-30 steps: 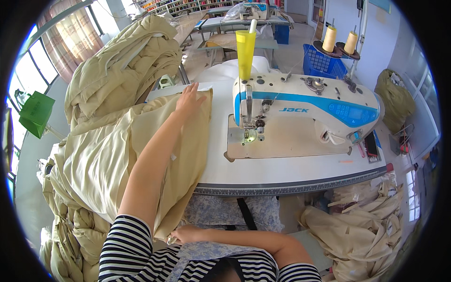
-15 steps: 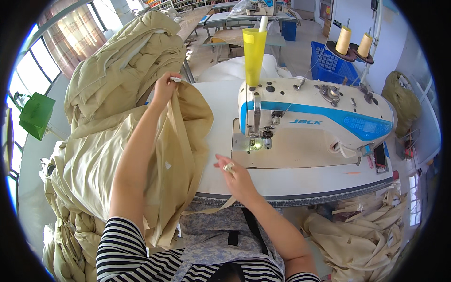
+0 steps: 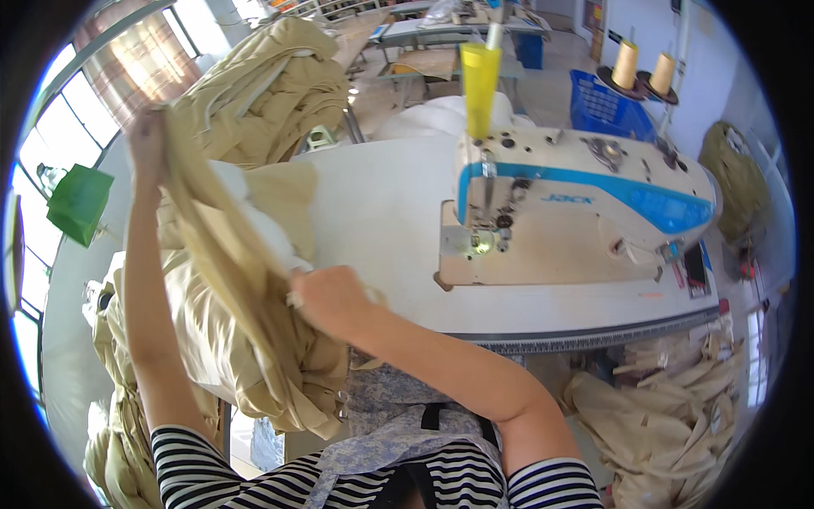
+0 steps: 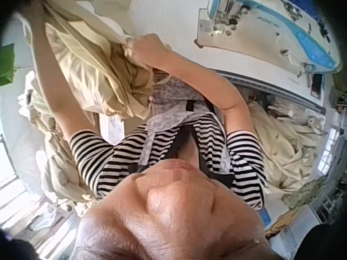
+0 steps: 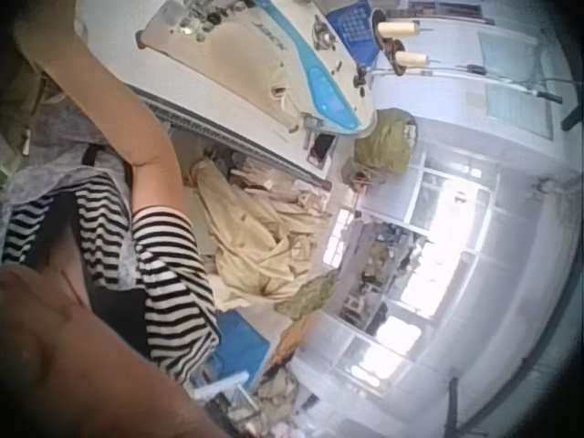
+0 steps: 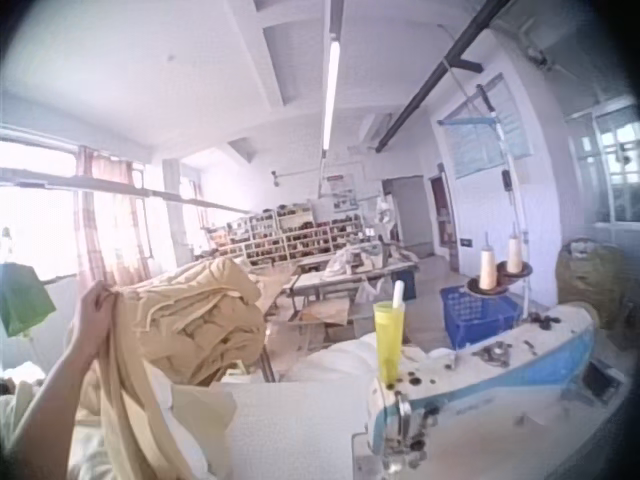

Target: The person aligns a zipper on a beige puffer jacket and sews it using a sewing machine. They guide the fabric under the needle, adjust the jacket layers, and continue stitching along the zipper line. The person then inspects the sewn section and prepares the next segment for stitching.

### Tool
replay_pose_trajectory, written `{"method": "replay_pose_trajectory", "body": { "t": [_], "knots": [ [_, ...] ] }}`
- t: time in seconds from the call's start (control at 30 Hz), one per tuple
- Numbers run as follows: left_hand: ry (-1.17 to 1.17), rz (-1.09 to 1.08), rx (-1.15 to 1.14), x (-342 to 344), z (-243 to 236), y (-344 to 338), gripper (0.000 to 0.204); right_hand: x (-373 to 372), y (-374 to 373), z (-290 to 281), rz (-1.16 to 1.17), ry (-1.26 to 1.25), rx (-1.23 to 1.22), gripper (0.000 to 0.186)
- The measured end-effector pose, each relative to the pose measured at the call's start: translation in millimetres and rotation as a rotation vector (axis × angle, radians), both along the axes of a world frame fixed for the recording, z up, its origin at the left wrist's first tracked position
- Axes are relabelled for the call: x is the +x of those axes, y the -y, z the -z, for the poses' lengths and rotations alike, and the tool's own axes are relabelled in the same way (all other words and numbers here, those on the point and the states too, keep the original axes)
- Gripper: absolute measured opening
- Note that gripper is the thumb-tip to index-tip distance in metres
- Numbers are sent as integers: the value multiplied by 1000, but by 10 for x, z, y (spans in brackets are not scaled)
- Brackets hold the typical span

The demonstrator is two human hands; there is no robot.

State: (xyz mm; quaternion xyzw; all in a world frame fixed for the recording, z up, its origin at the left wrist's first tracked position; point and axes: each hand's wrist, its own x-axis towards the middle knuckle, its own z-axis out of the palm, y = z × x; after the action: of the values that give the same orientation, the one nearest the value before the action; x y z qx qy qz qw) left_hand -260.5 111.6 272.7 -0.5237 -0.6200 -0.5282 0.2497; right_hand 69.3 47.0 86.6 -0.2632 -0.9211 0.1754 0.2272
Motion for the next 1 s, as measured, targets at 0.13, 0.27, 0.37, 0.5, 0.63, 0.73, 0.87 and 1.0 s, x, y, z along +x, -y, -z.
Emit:
{"method": "replay_pose_trajectory", "body": {
  "t": [0.13,0.27,0.37,0.5,0.63,0.73,0.87,1.0],
  "knots": [
    [-321,61,-36,793,-372,-321,30,354,583,-31,-598,-551,-455,33],
    [-429,226,-447,2272,817,-606,26,1313,773,583,-301,-361,-995,29],
    [-319,559,-848,2877,2336,-652,28,1834,949,1085,27,-109,-1421,26],
    [-187,682,-908,2952,3142,-772,40,2150,873,1296,302,-336,-708,30],
    [-247,627,-834,3020,2668,-367,59,2131,416,1206,319,-147,89,48],
    [-334,601,-696,3072,2525,256,66,1987,174,1220,211,44,151,57],
    [-479,483,-734,2963,2793,568,54,1812,119,1365,199,-81,175,47],
    [-78,650,-669,2862,2722,262,30,1644,97,1445,153,-126,205,32]
  ]
}}
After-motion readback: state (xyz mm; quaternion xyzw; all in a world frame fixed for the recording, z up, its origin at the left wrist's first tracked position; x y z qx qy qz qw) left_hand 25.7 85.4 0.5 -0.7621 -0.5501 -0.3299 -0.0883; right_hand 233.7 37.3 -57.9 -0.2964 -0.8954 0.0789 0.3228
